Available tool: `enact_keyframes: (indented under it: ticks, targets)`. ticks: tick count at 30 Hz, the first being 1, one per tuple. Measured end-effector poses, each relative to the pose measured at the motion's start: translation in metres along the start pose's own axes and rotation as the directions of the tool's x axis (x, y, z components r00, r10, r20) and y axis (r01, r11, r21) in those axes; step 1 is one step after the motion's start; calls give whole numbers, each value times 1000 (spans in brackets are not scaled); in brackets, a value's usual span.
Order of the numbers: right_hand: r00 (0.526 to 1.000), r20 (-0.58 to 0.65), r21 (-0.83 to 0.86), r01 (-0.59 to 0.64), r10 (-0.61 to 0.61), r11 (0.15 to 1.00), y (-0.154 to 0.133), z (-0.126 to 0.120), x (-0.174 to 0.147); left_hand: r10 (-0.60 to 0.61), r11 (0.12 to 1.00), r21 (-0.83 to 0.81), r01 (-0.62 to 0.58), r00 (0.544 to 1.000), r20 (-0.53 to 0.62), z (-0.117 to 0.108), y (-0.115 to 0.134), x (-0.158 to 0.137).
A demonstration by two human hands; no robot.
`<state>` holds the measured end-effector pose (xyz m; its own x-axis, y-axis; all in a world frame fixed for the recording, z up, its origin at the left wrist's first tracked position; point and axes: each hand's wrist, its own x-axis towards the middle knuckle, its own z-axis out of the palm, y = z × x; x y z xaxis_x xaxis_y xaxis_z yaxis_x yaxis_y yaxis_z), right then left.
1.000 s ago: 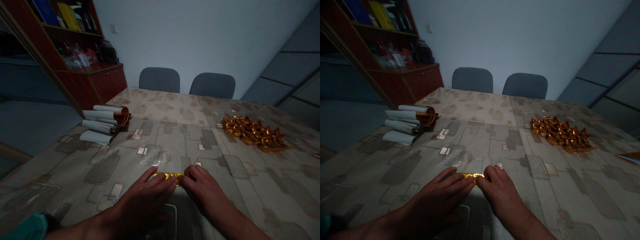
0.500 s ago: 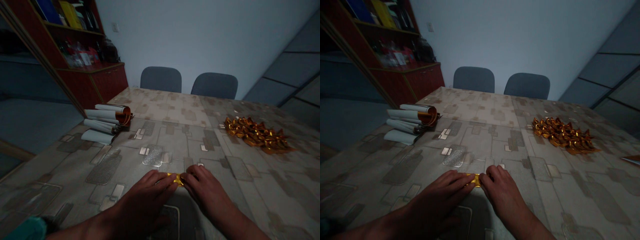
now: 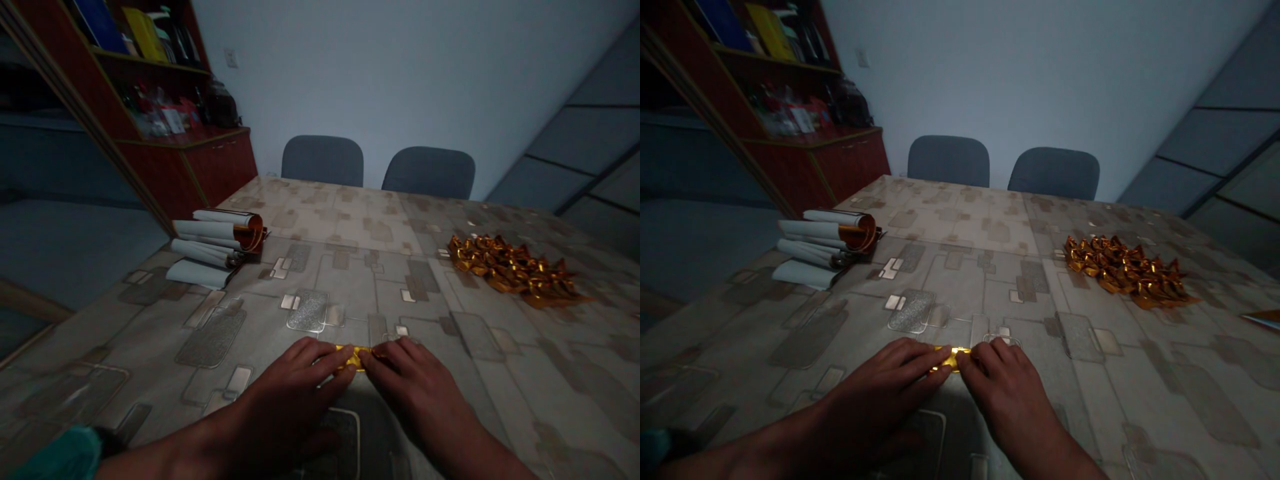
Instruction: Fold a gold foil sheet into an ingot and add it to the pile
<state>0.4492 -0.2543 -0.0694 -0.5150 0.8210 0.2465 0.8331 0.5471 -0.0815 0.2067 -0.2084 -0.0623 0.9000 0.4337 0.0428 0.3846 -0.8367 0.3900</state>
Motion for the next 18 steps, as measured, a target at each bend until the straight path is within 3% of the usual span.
enact_keyframes:
  ticks: [8, 18]
  targets:
    - [996, -84, -1, 3, -3, 1000, -11, -1, -19, -23, 999, -34, 23, 1000, -16, -2, 1, -1]
    - [1000, -16, 62, -22, 23, 998, -8, -5, -23, -16, 998, -58, 16, 1000, -6, -6, -6, -2]
